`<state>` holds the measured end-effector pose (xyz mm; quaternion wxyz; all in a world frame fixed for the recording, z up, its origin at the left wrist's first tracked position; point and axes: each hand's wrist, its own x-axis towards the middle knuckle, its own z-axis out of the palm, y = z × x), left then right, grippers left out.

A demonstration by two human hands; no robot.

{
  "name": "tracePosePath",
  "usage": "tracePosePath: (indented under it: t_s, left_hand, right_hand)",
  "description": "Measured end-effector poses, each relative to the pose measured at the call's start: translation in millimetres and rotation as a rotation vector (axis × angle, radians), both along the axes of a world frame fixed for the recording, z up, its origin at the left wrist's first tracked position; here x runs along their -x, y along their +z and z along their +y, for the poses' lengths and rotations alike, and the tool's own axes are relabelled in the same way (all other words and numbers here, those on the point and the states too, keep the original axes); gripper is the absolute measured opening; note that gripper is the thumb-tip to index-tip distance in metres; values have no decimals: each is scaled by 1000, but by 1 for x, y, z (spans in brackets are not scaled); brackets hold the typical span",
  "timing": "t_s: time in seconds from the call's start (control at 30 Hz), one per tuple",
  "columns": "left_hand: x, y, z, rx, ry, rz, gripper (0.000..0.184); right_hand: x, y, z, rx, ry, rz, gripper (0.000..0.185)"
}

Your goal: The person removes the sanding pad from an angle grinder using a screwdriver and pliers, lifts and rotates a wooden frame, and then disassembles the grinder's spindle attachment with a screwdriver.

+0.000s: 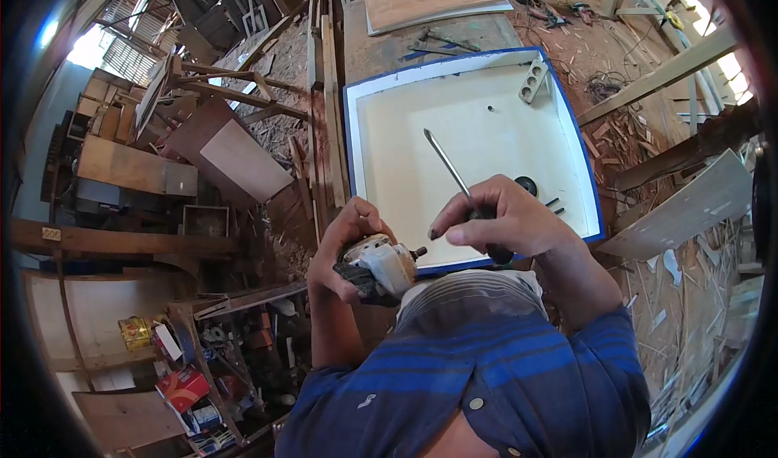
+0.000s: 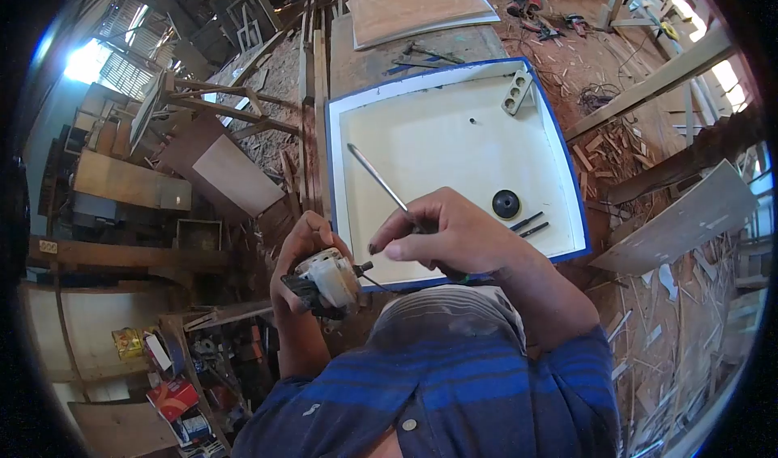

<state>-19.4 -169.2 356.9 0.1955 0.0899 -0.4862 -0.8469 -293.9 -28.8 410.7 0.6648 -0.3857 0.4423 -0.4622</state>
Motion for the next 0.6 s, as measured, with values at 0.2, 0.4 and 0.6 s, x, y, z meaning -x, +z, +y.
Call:
tracePosePath:
  t_s: [0.2, 0.4, 0.6]
  left_hand:
    - [-11, -13, -5, 16, 51, 26, 102]
    - [-19, -19, -1, 21, 105, -11, 103]
    - [-25, -35, -4, 126, 142, -111, 97]
  right_hand:
    - [17, -39, 0, -76, -231, 249, 26]
    - [35, -98, 23, 349, -454, 355, 30]
    - [57, -96, 55, -165, -634, 368, 29]
